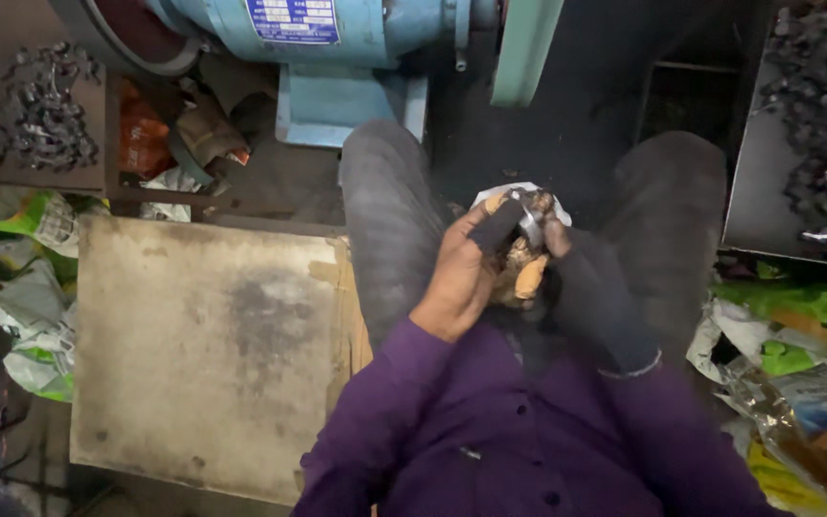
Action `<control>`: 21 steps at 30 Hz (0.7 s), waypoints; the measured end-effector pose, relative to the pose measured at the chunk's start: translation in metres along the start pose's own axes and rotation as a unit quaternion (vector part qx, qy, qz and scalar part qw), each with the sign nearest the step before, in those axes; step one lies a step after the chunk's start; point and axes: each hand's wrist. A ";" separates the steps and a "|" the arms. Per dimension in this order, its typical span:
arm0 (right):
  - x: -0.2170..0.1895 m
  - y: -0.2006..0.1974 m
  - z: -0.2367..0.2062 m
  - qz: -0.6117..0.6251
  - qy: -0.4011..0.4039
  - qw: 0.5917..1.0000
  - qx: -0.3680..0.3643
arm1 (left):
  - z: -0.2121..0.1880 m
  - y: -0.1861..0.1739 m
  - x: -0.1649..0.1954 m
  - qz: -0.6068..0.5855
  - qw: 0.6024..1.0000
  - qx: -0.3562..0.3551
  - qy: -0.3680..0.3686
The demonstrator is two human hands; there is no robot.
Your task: The person sits on the floor in front of a bench grinder and grinds small metal pieces against the spinning wheel, producing sparks. They hold each piece with gloved hands, reposition it against the wheel, and place finished pieces into a container resting on their lap.
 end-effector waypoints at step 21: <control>-0.020 0.000 -0.013 0.072 -0.028 0.997 -0.004 | 0.009 -0.010 -0.014 -0.043 0.998 0.017 -0.042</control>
Point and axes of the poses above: each hand's wrist, its own z-axis towards the middle knuckle, its own y-axis out of the palm, x = y × z, and after that the axes turned 4 degrees about -x, right-handed
